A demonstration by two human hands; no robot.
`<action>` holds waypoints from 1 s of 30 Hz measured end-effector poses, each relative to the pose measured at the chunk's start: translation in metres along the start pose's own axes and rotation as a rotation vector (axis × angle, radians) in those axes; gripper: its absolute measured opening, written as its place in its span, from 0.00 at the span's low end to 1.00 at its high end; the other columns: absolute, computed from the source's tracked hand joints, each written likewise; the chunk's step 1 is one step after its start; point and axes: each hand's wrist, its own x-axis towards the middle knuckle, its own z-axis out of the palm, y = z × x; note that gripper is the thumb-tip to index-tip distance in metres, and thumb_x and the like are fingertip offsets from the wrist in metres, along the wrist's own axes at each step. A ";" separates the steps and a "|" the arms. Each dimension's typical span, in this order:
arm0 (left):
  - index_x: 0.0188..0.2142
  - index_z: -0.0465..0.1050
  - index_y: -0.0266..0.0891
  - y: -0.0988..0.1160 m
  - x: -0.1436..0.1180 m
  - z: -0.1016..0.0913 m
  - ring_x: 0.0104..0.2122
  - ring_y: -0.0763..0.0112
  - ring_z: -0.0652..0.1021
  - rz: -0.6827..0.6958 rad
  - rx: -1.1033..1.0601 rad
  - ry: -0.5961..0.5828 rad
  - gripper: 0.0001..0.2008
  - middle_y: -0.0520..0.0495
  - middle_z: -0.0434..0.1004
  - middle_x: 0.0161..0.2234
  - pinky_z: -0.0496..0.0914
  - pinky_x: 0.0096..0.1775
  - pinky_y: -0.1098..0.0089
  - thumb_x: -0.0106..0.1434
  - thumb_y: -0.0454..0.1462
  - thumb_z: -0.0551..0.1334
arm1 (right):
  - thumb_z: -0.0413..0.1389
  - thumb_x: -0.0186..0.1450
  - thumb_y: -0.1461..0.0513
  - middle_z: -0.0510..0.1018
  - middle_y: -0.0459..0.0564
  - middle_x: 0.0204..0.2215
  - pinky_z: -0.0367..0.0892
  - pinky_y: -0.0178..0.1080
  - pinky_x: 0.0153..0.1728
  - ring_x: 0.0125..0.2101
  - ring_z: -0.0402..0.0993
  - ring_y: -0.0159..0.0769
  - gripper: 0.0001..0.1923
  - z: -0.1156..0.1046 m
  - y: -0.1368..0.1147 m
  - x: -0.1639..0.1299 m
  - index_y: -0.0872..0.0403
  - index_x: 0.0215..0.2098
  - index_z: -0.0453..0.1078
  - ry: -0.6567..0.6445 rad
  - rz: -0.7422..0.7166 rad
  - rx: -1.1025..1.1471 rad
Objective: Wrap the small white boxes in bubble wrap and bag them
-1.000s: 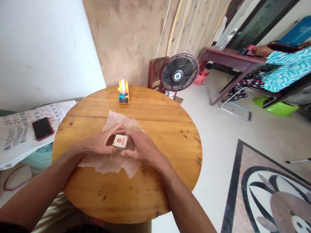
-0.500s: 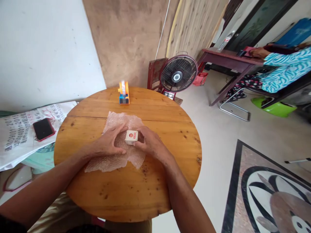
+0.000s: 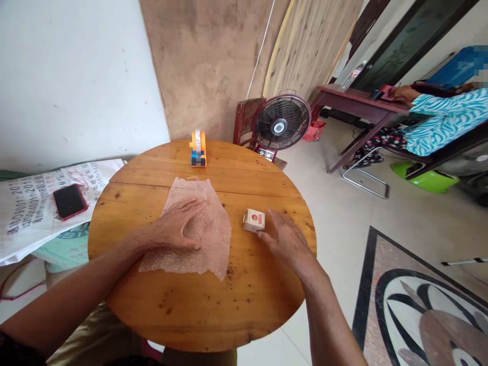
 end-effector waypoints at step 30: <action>0.61 0.64 0.30 0.000 -0.002 -0.008 0.64 0.45 0.60 -0.135 0.210 0.164 0.34 0.31 0.63 0.63 0.54 0.64 0.48 0.63 0.51 0.58 | 0.49 0.70 0.61 0.71 0.61 0.58 0.62 0.50 0.55 0.57 0.66 0.50 0.18 0.077 -0.111 0.045 0.61 0.55 0.68 0.016 -0.348 -0.105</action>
